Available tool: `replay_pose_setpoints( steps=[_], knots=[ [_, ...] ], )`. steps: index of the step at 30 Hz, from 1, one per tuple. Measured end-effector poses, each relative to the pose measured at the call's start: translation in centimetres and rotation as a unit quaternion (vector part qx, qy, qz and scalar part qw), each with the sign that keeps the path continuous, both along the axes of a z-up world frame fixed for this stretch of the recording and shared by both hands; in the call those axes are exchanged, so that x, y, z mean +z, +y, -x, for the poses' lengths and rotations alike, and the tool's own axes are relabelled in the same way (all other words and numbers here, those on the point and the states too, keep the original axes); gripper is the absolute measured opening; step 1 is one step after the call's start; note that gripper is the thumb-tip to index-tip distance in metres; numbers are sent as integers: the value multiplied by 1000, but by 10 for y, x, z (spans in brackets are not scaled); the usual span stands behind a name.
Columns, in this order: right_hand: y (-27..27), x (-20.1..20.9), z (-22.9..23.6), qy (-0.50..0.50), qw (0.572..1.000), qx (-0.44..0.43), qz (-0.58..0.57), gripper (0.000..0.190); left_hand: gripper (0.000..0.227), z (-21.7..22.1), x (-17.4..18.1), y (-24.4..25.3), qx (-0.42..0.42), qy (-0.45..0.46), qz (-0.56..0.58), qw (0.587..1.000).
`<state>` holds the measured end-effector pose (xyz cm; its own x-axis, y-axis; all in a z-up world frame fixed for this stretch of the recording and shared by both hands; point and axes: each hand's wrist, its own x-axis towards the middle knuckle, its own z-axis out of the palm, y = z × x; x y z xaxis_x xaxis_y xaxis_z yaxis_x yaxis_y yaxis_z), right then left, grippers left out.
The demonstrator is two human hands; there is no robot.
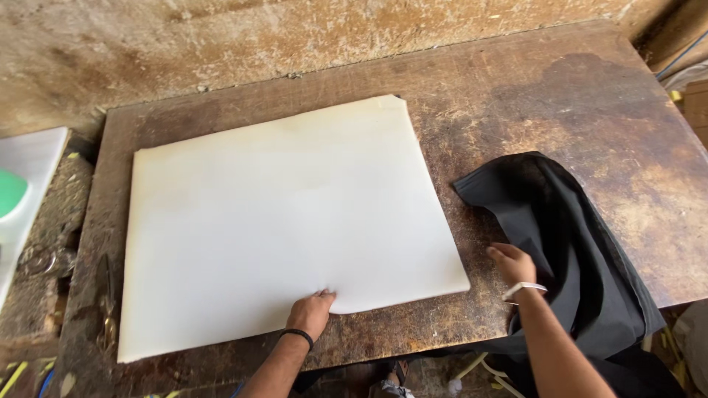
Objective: The person cuts a black fabric sheet with shears to fit a rectangular foam board, sprays adhesive on the foam, and adheres the fabric to the surface. The person then trims the excess fabric around the edges and places the finished piece aside.
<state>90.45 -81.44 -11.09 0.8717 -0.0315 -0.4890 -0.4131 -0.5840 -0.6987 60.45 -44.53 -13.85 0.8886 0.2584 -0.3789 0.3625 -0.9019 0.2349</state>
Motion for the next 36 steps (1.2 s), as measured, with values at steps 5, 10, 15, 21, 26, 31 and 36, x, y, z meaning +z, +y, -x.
replay_pose_setpoints(
  steps=[5,10,15,21,26,31,36],
  knots=[
    [58,3,30,8,993,113,-42,44,35,54,2,-8,19,10,50,999],
    [78,2,40,-22,972,204,114,48,35,73,20,-24,46,20,92,994],
    [78,-5,37,-68,947,243,197,53,41,71,44,-40,62,38,131,989],
    [124,-20,81,-201,876,374,229,53,33,100,64,-35,101,-38,202,973],
    [193,-24,142,-234,831,465,195,52,23,149,58,-9,282,-44,210,935],
    [256,-14,193,-200,797,535,195,53,20,210,31,40,416,-110,195,881],
    [323,-8,233,-173,783,547,240,60,25,281,1,145,553,-264,82,786]
  ],
)
